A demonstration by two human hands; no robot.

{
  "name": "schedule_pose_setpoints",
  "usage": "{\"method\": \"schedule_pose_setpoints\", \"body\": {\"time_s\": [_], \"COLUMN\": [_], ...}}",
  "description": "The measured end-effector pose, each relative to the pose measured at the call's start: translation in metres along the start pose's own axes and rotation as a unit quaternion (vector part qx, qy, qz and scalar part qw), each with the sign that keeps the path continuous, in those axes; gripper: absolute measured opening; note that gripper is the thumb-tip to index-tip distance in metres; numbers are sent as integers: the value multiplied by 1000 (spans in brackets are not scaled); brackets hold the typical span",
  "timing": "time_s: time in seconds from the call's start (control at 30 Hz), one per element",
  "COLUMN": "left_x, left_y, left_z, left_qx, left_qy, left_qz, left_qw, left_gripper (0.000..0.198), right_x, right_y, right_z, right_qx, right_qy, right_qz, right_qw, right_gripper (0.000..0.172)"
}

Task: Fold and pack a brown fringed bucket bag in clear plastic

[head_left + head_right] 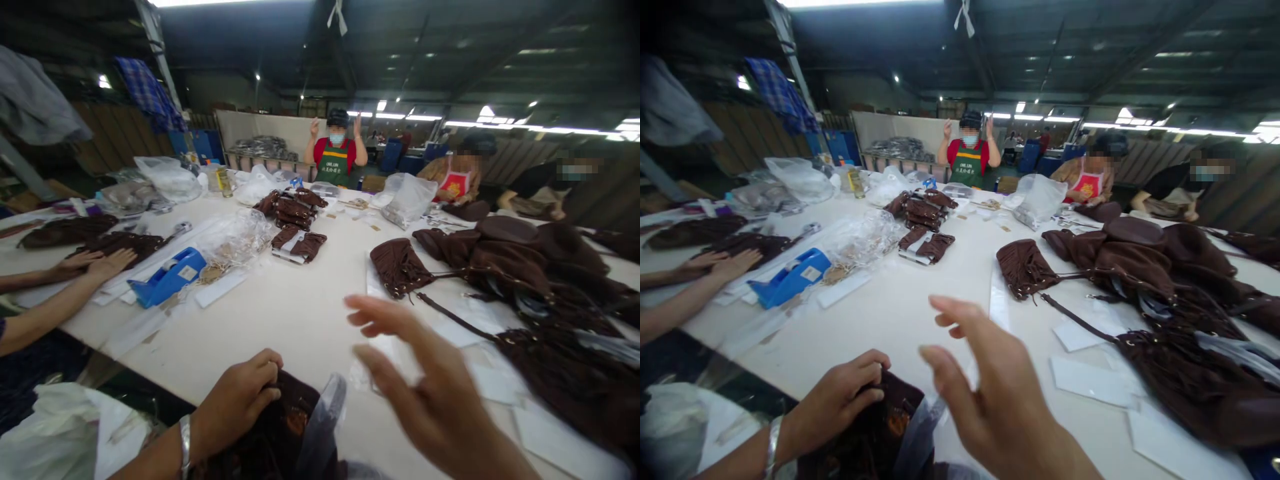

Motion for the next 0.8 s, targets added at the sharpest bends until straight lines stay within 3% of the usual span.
{"method": "schedule_pose_setpoints", "body": {"time_s": [0.07, 0.13, 0.2, 0.27, 0.37, 0.57, 0.7, 0.8], "left_x": [5, 9, 12, 12, 7, -13, -38, -61], "left_y": [-1, -2, -3, -5, -9, -34, -57, -65], "left_z": [-7, -12, -15, -16, -14, -13, -22, -25], "left_qx": [9, 14, 9, 7, 5, 12, 12, 7], "left_qy": [0, -1, -5, -9, -1, 29, 58, 67], "left_qz": [5, 7, 9, 11, 8, -39, -93, -125], "left_qw": [1000, 1000, 1000, 1000, 1000, 999, 994, 990], "left_gripper": [11, 12, 13, 14, 15, 8, 8, 12], "right_x": [0, 11, 30, 47, 63, 77, 61, 43], "right_y": [-4, 2, 14, 22, 24, 4, -12, -11], "right_z": [51, 109, 149, 166, 167, 162, 132, 114], "right_qx": [-50, -132, -189, -217, -242, -255, -167, -125], "right_qy": [-47, -90, -107, -91, -47, -37, -29, -54], "right_qz": [-30, -12, 33, 64, 63, 48, -12, -68], "right_qw": [997, 987, 976, 970, 967, 965, 986, 988], "right_gripper": [63, 68, 50, 29, 17, 22, 32, 28]}}
Point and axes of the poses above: each hand's wrist, its own y-axis away from the middle knuckle, its own z-axis out of the palm, x = y × z, the point moved 9 cm from there along -y, towards the middle knuckle, and after that the axes turned 15 degrees about -z, right-handed, at the moved point
